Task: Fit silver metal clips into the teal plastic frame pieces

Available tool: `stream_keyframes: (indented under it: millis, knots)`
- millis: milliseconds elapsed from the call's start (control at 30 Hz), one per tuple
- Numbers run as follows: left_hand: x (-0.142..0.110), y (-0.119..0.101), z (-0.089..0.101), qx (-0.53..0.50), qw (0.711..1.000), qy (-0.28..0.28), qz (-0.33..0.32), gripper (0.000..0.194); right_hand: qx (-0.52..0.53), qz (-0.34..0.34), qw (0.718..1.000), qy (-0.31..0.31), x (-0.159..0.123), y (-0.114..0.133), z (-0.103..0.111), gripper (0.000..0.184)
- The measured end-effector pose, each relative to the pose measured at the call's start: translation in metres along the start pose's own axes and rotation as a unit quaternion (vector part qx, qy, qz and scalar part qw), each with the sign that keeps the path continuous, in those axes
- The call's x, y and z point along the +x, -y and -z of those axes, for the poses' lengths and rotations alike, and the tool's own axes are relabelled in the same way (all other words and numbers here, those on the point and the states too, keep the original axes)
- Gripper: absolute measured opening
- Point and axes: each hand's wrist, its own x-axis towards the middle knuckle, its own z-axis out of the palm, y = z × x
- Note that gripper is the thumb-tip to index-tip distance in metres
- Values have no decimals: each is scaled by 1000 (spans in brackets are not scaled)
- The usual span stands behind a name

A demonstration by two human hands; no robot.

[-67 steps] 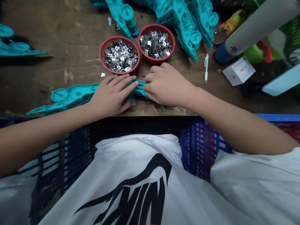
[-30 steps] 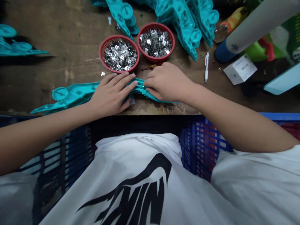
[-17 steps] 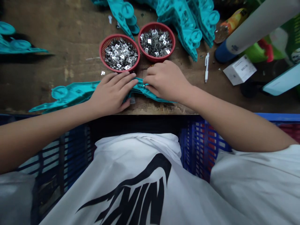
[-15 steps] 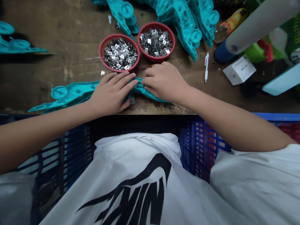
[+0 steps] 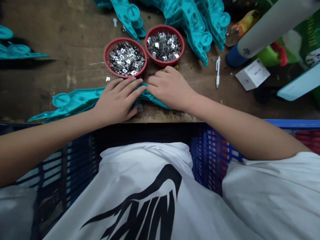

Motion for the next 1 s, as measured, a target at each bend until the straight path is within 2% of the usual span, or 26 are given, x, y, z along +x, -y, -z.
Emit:
stream_keyframes:
  millis: [167, 533, 733, 833, 1000]
  knots:
    - [0, 1, -1, 0, 1000, -3, -4, 90, -11, 2, 1000, -10, 0, 0, -2, 71]
    - [0, 1, 0, -3, 1000, -5, -7, 90, 8, -11, 1000, 13, 0, 2, 2, 66]
    - [0, 1, 0, -2, 1000, 0, -7, 90, -4, 0, 1000, -25, 0, 0, -4, 58]
    - [0, 1, 0, -1, 1000, -3, -9, 86, -12, 15, 999, -33, 1, -1, -7, 61]
    - [-1, 2, -1, -12, 1000, -10, -9, 87, 15, -12, 1000, -17, 3, 0, -7, 63]
